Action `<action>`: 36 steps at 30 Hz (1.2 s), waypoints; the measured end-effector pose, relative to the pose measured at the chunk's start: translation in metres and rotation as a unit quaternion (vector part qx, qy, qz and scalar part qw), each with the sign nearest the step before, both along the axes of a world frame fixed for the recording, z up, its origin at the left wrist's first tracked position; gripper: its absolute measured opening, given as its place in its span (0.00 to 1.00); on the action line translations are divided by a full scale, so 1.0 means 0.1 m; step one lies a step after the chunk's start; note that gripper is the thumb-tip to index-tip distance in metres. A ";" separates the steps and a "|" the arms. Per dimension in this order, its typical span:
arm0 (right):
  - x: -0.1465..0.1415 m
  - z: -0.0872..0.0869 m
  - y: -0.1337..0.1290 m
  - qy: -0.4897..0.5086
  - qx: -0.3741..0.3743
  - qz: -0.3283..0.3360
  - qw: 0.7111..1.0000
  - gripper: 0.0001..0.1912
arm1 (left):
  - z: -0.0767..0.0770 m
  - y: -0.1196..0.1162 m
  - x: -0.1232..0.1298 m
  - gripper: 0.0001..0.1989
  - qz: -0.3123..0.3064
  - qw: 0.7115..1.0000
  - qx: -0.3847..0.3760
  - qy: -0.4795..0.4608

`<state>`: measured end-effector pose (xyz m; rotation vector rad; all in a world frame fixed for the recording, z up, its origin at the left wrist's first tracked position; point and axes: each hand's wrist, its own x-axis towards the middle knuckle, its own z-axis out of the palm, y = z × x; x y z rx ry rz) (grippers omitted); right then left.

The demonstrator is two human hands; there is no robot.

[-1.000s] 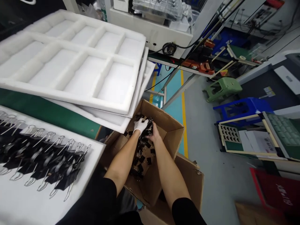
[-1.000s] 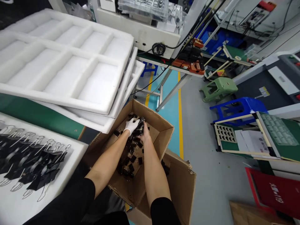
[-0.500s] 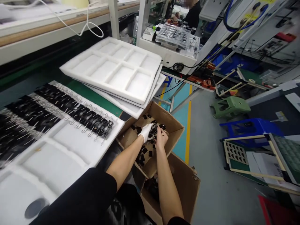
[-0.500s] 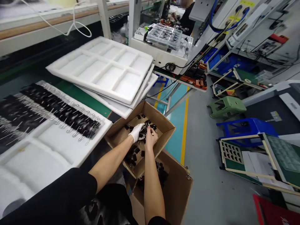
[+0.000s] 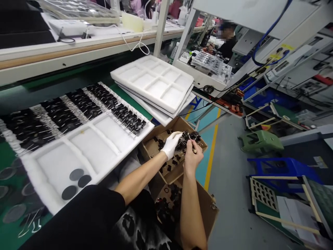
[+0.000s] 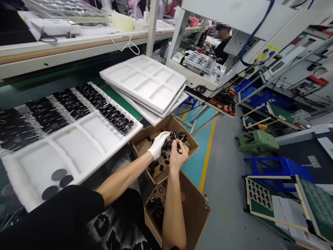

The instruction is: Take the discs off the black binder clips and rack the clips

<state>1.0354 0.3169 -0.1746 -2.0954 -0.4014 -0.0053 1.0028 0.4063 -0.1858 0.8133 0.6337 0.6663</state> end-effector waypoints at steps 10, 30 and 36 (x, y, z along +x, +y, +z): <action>-0.18 0.97 0.17 -0.096 0.158 0.022 0.982 0.27 | 0.99 0.17 -0.20 0.09 0.065 0.986 0.109 -0.111; -3.12 1.39 1.57 0.043 0.324 0.549 0.770 0.17 | 1.50 0.78 -3.81 0.13 0.581 0.766 0.268 0.060; -4.30 1.03 1.24 0.190 0.261 0.659 0.679 0.16 | 1.21 0.07 -4.90 0.16 0.698 0.654 0.203 0.207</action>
